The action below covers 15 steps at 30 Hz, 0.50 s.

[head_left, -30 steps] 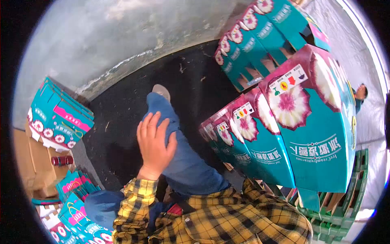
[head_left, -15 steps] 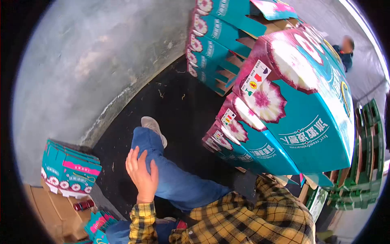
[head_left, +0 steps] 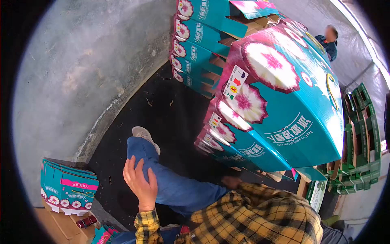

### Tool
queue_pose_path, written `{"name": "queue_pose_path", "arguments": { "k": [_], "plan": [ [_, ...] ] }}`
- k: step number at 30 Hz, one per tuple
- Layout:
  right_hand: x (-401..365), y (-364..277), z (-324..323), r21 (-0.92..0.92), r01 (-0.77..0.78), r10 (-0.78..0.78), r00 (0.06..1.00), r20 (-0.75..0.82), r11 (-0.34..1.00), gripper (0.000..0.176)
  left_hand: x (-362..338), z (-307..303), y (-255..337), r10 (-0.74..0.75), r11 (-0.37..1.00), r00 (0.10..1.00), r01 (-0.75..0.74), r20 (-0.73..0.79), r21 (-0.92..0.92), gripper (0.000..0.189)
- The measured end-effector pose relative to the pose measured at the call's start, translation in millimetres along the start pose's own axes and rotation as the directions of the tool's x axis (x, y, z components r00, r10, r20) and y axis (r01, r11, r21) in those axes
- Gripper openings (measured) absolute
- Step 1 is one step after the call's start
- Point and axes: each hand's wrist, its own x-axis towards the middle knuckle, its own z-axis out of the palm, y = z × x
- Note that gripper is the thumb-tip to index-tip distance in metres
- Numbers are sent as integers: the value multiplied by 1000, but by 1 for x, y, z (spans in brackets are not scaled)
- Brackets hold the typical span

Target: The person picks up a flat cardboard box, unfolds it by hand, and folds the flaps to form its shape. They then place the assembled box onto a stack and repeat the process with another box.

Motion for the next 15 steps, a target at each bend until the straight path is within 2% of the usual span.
{"name": "queue_pose_path", "arguments": {
  "k": [1,2,4,5,7,8,10,11,13,14,15],
  "plan": [
    [8,-41,8,-257,25,-41,997,-59,966,49,0,-1,-1,1,1000,1000,-1,-5,2,34],
    [20,-81,11,-332,34,-72,992,-104,943,51,1,-3,-1,-12,1000,1000,12,-11,8,34],
    [61,-102,20,-441,86,-241,921,-307,893,59,3,-6,0,-4,1000,1000,4,15,20,32],
    [82,-98,13,-450,94,-246,924,-293,888,59,3,-8,-1,-19,999,1000,19,12,28,32],
    [117,-85,-6,-591,229,-447,858,-253,774,66,4,-7,-5,-14,1000,1000,13,23,3,34],
    [127,-81,-13,-598,223,-442,863,-246,769,66,5,-6,-7,-25,1000,999,25,25,-4,34],
    [134,-86,-29,-528,199,-233,972,2,825,77,6,-7,-8,-38,999,998,39,48,-8,34],
    [132,-89,-35,-534,186,-215,977,8,825,77,6,-5,-9,-52,998,997,53,60,-18,34],
    [110,-112,-39,-449,88,-49,994,98,889,86,8,-6,-12,-53,998,994,55,92,-22,37],
    [112,-107,-36,-451,75,-31,994,105,889,86,9,-5,-14,-64,997,992,67,106,-28,37],
    [111,-100,-34,-324,49,-12,993,116,945,88,9,-5,-16,-57,998,991,61,119,-33,38]
  ]
}}
